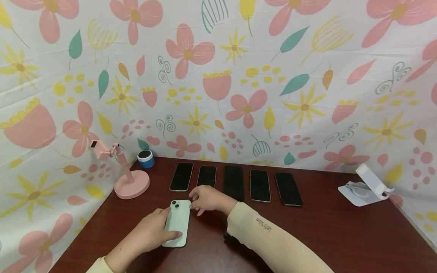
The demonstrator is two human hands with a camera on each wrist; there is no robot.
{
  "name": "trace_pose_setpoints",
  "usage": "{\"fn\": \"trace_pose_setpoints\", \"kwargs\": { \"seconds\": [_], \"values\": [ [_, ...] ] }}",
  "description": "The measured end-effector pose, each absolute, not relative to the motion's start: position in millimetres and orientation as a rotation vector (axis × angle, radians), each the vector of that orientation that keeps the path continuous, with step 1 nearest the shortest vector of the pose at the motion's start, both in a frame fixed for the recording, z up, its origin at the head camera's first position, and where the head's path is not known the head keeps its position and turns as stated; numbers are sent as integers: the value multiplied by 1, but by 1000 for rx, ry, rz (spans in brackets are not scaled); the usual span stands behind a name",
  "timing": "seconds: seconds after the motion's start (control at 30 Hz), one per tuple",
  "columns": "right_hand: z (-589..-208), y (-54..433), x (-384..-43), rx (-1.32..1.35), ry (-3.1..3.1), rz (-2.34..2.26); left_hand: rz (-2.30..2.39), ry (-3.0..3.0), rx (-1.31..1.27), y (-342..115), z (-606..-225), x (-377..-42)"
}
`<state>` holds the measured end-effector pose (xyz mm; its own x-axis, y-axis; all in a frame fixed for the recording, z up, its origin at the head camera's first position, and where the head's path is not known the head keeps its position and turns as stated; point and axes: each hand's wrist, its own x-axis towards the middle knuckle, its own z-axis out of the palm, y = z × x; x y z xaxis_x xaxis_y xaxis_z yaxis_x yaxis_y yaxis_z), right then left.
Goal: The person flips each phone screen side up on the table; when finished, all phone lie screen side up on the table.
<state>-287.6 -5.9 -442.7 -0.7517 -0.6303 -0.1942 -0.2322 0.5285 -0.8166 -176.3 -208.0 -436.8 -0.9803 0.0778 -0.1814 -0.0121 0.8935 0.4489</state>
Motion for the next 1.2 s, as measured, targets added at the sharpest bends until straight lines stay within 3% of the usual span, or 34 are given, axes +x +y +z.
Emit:
{"fn": "trace_pose_setpoints", "kwargs": {
  "seconds": [0.57, 1.2],
  "values": [
    [-447, -15, -283, -658, 2334, -1137, 925, 2645, 223, -235, -446, -173],
    [-451, -11, -292, -535, 2222, -1338, 886, 2657, 275, -237, -444, -169]
  ]
}}
